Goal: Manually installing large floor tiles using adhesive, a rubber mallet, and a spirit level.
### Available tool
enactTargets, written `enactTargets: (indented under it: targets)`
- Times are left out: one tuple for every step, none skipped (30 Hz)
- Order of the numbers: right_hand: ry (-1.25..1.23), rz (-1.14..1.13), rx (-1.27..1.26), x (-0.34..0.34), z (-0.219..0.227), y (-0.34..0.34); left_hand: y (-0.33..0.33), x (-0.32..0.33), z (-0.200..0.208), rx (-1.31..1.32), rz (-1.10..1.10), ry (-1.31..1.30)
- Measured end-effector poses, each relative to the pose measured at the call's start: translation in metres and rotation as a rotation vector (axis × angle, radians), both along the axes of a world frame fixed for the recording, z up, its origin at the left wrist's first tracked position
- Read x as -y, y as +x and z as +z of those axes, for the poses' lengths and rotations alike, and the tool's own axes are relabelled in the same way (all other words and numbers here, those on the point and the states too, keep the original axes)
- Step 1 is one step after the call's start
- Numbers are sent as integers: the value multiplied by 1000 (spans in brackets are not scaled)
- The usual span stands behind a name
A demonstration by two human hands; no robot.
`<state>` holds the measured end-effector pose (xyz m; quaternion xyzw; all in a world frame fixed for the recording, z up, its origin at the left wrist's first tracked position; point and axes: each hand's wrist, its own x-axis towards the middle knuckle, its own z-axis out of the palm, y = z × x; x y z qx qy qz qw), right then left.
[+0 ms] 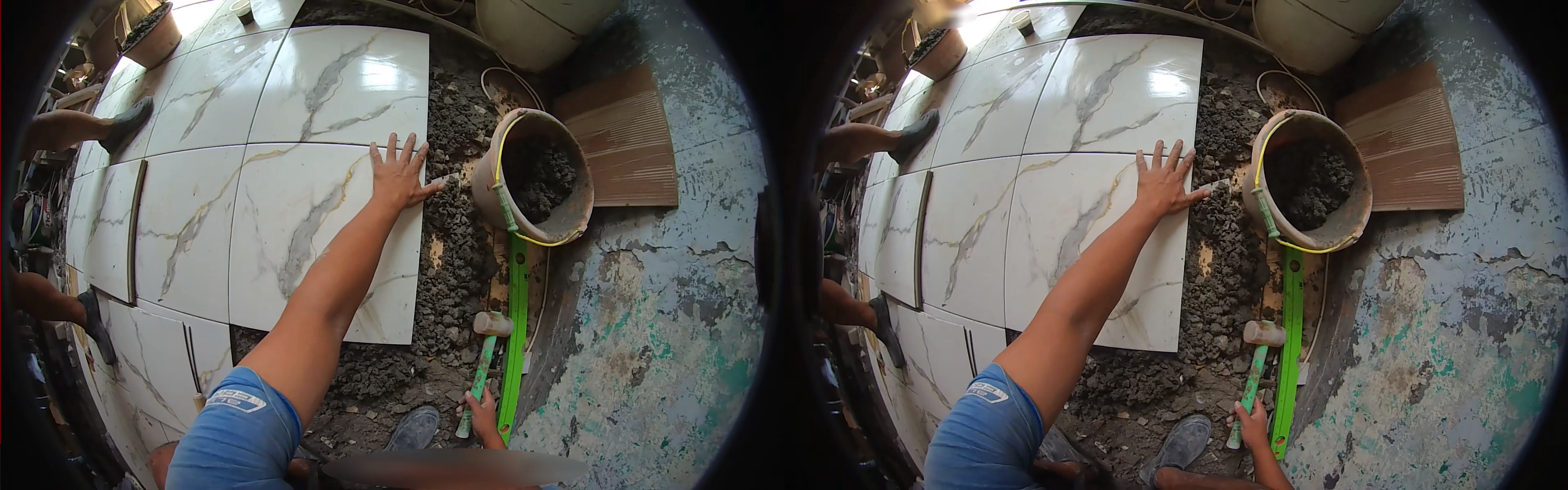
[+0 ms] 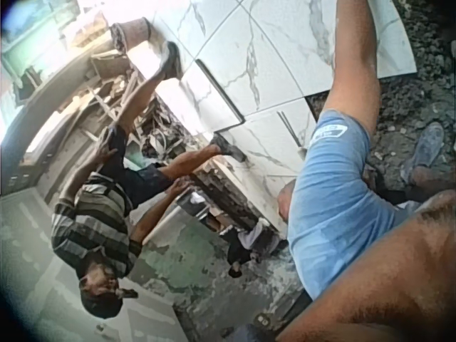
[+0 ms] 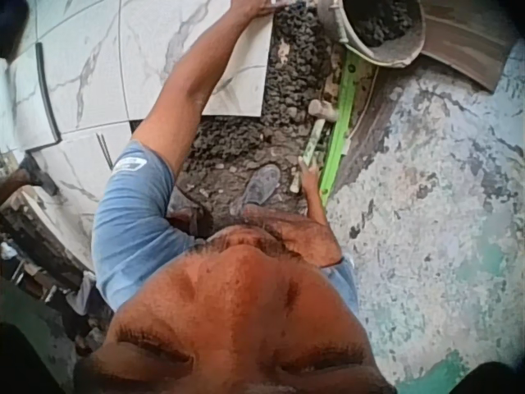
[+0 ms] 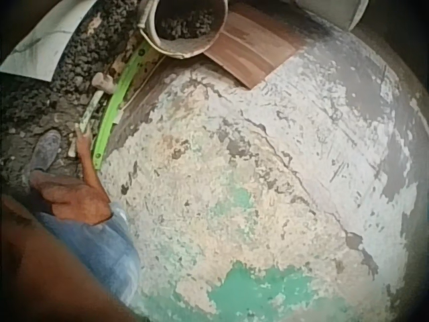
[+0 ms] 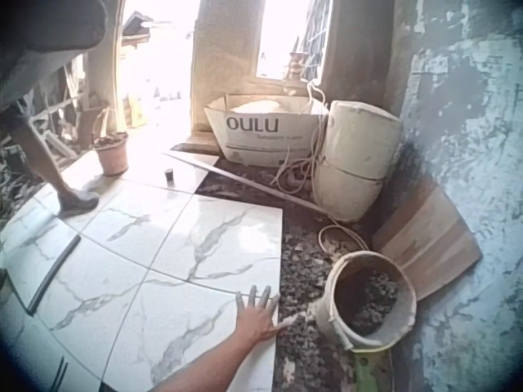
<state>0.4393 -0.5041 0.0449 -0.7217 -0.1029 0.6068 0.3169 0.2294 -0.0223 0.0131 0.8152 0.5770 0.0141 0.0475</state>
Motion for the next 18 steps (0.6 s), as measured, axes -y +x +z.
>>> enactTargets:
  targets:
    - [2, -4, -36, -1, 1, 2, 0, -1, 0, -18, 6, -42]
    - [-8, -9, -24, -1, 4, 4, -3, -1, -1, -29, -16, -46]
    - [-14, -135, -268, -3, 6, 6, -7, -3, -2, -15, -54, -57]
    - [-20, -280, -478, -3, 9, 8, -12, -5, -3, -40, -44, -37]
    - [-20, -249, -489, -4, 12, 8, -20, -7, -4, -24, -91, -29]
    - [-32, -242, -517, -6, 14, 8, -28, -9, -4, -13, -134, -45]
    - [0, -252, -537, -6, 17, 7, -36, -9, -5, -32, -121, -19]
    - [35, -261, -556, -7, 19, 5, -39, -10, -6, -29, -124, 3]
    - [36, -244, -467, -7, 22, 1, -40, -10, -8, -34, -119, -13]
    - [-4, -254, -444, -9, 22, -3, -42, -11, -8, -24, -117, -41]
    - [14, -173, -345, -13, 21, -6, -40, -10, -8, -31, -95, -56]
    - [-10, -99, -231, -13, 22, -9, -40, -6, -8, -13, -79, -37]
    - [42, -77, -204, -13, 24, -12, -43, -3, -9, -5, -97, -18]
    - [44, -70, -163, -14, 23, -15, -53, 4, -10, 27, -111, -2]
    - [60, -37, -149, -14, 26, -15, -65, 18, -14, 14, -43, 5]
    - [68, -19, -143, -15, 28, -17, -82, 25, -14, 25, 9, 21]
    - [82, 19, -118, -18, 27, -20, -104, 39, -15, 80, 90, 9]
    - [96, 25, -103, -16, 28, -21, -133, 63, -19, 38, 130, -15]
